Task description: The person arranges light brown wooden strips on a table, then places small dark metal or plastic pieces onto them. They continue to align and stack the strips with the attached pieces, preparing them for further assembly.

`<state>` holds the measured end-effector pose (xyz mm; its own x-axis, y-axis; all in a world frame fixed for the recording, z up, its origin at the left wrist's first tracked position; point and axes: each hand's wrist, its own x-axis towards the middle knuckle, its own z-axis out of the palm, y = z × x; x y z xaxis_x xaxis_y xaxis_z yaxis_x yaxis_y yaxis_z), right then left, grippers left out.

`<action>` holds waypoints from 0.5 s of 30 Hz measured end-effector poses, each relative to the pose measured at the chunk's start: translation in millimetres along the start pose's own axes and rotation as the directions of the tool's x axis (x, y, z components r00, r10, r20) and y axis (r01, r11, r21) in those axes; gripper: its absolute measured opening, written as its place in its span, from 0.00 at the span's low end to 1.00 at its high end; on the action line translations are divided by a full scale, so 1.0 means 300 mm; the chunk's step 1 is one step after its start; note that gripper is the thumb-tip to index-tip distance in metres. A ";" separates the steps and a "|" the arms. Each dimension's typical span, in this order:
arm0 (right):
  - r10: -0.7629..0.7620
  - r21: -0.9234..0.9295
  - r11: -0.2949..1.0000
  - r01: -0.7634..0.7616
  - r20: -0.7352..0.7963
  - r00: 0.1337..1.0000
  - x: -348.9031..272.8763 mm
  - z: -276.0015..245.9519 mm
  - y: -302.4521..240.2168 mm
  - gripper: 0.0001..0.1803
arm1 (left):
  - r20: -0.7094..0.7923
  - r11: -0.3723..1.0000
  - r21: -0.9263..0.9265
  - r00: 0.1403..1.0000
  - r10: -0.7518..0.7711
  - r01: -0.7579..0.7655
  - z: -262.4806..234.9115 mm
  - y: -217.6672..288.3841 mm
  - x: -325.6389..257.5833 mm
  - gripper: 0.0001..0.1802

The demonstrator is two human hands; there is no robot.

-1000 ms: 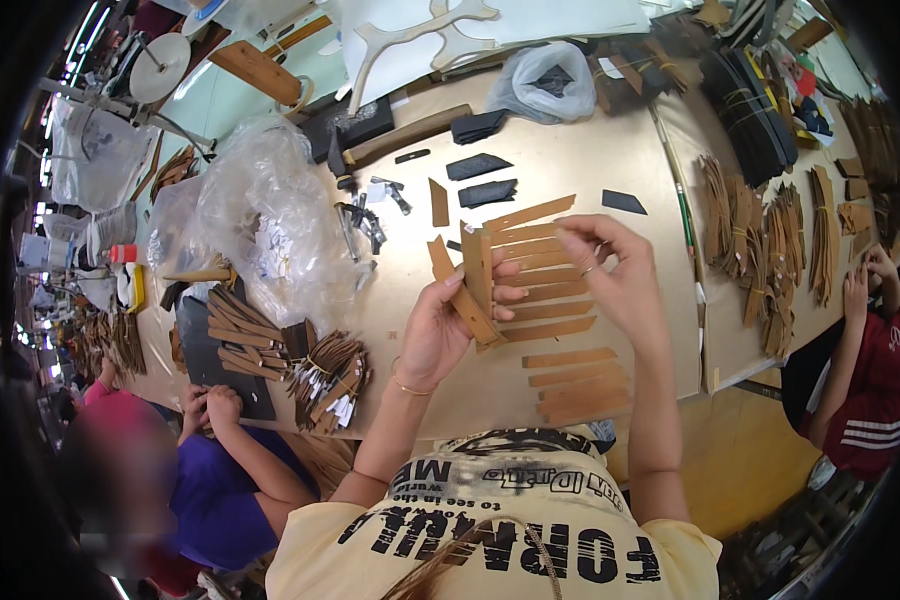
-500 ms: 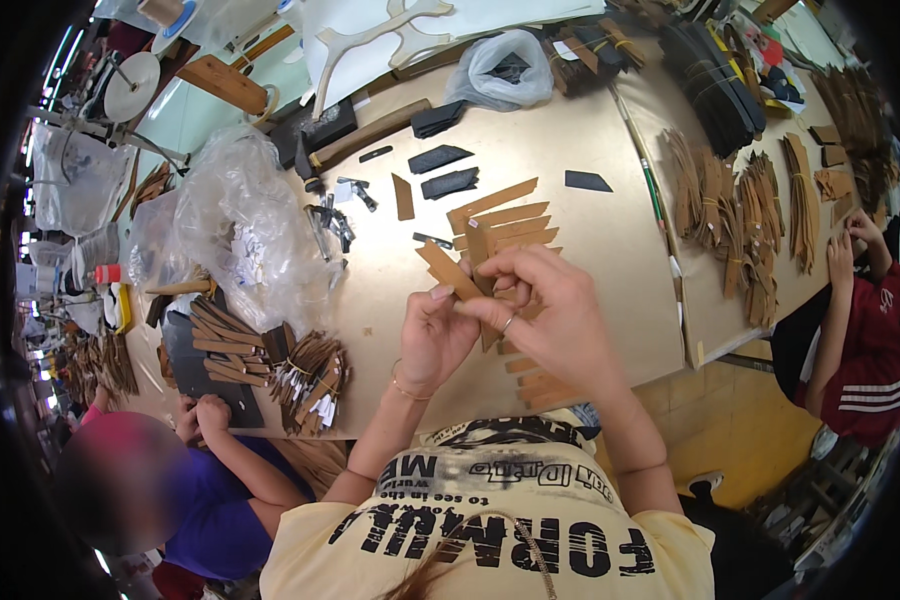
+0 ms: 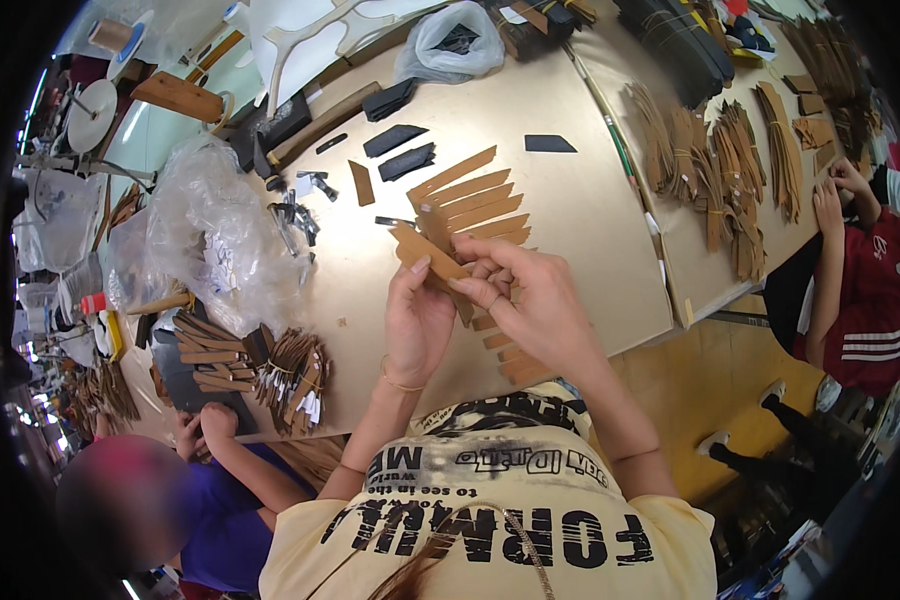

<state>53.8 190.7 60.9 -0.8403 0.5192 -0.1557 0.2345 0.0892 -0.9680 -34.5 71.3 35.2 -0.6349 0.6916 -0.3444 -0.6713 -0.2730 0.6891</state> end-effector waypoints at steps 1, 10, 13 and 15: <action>-0.012 -0.014 1.000 0.013 0.014 1.000 -0.004 -0.007 0.003 0.11 | 0.001 1.000 0.027 1.000 -0.001 0.001 0.000 0.001 0.000 0.23; 0.093 0.494 0.858 -0.143 0.124 0.988 0.014 -0.061 0.010 0.12 | 0.070 0.897 0.441 0.994 -0.083 0.044 -0.031 0.043 -0.002 0.19; 0.043 0.727 0.683 -0.069 0.055 0.998 0.002 -0.131 0.011 0.15 | 0.070 0.995 0.083 0.995 -0.064 0.058 -0.049 0.054 0.012 0.23; 0.023 0.758 0.652 0.018 -0.044 0.999 -0.006 -0.150 0.004 0.19 | 0.095 0.997 -0.010 0.992 -0.079 0.081 -0.059 0.083 0.021 0.23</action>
<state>77.6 228.2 69.0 -0.8125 0.5580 -0.1690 -0.2330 -0.5765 -0.7832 -62.0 57.1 38.9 -0.5405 0.7714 -0.3360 -0.7240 -0.2230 0.6528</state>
